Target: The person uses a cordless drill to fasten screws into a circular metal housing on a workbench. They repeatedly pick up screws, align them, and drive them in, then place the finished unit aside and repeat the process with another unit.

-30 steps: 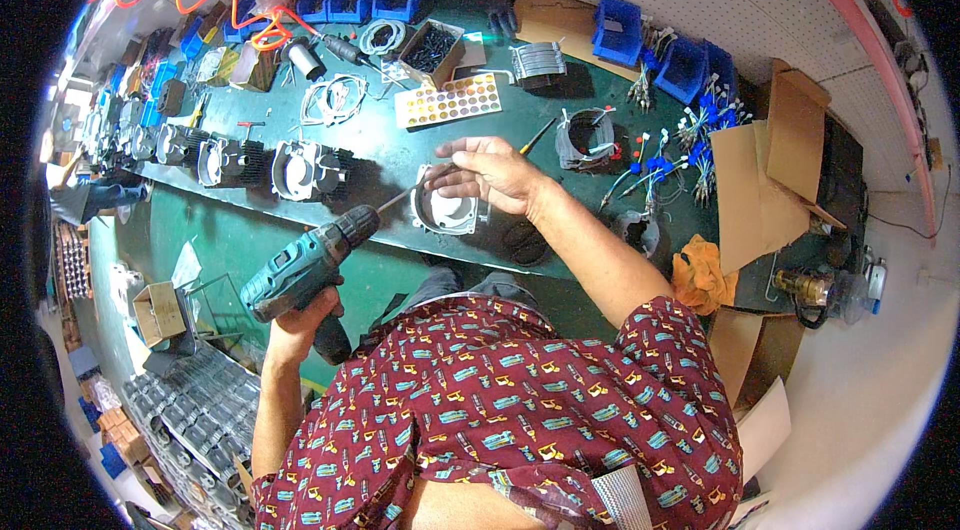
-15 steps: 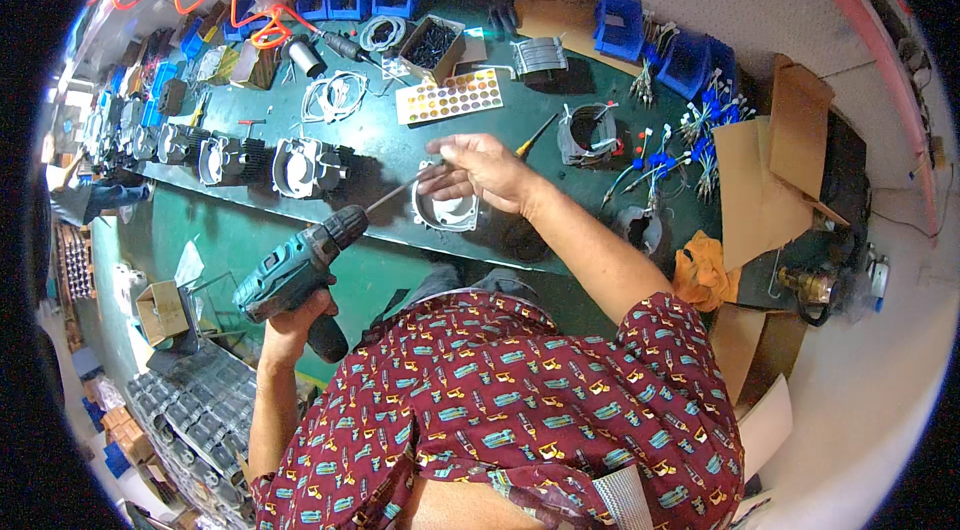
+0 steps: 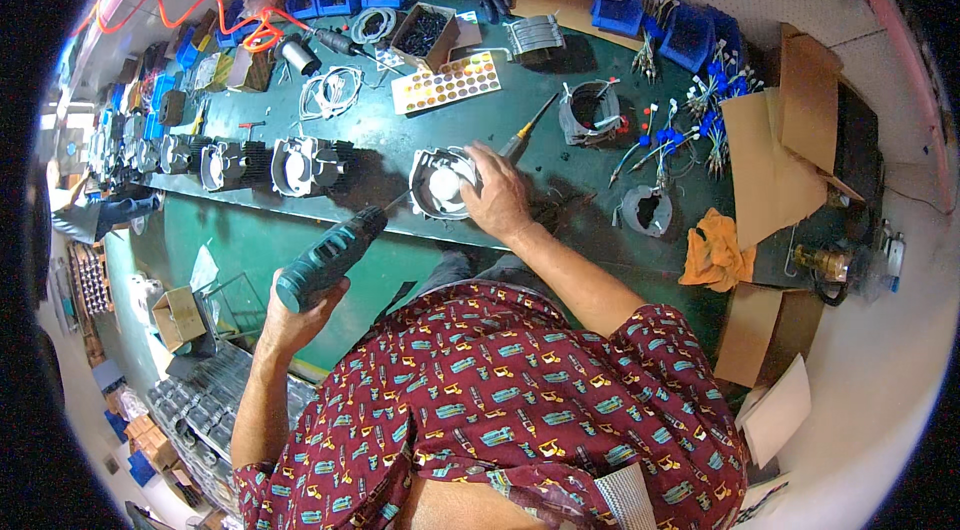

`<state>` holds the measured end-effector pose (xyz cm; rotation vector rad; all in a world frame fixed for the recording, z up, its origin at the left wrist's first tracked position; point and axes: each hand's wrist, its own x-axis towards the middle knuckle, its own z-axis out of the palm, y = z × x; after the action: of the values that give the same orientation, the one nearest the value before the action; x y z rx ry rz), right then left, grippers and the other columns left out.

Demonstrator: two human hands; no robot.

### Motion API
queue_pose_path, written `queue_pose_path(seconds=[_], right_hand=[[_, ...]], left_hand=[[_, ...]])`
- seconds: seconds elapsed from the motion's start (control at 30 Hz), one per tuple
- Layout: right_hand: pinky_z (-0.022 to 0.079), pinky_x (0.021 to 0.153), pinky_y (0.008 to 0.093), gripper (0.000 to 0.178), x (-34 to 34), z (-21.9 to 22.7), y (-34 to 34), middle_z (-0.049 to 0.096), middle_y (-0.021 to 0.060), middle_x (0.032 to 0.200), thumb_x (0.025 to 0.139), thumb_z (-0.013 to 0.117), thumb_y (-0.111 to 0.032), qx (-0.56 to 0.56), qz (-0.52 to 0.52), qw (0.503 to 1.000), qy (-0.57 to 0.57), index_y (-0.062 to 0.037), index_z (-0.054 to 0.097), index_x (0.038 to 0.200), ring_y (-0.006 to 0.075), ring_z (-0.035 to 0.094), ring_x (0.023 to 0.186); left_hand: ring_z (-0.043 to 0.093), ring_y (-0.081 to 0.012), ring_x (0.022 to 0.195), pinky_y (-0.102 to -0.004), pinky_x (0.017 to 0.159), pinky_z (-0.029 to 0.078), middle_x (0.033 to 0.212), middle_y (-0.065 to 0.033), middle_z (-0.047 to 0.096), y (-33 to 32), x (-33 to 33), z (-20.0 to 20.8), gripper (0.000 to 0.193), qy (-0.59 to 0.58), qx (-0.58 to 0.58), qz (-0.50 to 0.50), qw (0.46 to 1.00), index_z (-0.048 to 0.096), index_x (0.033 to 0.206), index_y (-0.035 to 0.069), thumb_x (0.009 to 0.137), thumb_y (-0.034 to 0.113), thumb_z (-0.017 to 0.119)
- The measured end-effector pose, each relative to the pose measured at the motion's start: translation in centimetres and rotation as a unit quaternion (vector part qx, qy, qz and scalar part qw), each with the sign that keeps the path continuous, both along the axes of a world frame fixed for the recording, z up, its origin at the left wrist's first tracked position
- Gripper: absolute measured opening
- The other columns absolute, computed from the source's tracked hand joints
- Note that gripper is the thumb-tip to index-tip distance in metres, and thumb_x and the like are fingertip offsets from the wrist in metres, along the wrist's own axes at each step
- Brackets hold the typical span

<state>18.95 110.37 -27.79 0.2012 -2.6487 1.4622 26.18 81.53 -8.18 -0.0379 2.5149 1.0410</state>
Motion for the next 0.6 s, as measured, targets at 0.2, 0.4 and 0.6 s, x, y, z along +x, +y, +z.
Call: queue_pose_path(seconds=[0.2,0.4,0.6], right_hand=[[0.046,0.104,0.0432,0.044,0.3,-0.2,-0.2,0.061,0.0213,0.126,0.083,0.061,-0.004,-0.055,-0.003,0.998,-0.013,0.0009,0.056,0.127,0.0375,0.057,0.120],[0.049,0.099,0.0418,0.042,-0.2,0.4,-0.5,0.064,0.0227,0.122,0.083,0.057,-0.005,-0.057,-0.018,0.998,-0.002,-0.0011,0.060,0.125,0.0379,0.062,0.115],[0.048,0.099,0.0430,0.040,-0.3,0.5,-0.4,0.064,0.0236,0.119,0.083,0.056,-0.004,-0.060,-0.013,0.998,0.005,0.0028,0.059,0.122,0.0385,0.062,0.112]], left_hand=[[0.055,-0.0123,0.062,-0.0327,0.061,0.049,0.073,-0.0072,0.067,0.4,-2.8,1.7,0.017,0.004,-0.083,-0.085,0.993,0.068,0.094,0.001,0.082,0.011,0.076],[0.067,-0.0259,0.086,-0.0369,0.084,0.054,0.096,-0.0130,0.071,3.0,-10.8,4.7,0.034,-0.036,-0.158,-0.200,0.966,0.067,0.110,0.007,0.078,0.013,0.076],[0.067,-0.0248,0.088,-0.0369,0.085,0.054,0.098,-0.0116,0.071,3.6,-12.3,4.6,0.037,-0.008,-0.142,-0.218,0.965,0.067,0.112,0.008,0.077,0.010,0.077]])
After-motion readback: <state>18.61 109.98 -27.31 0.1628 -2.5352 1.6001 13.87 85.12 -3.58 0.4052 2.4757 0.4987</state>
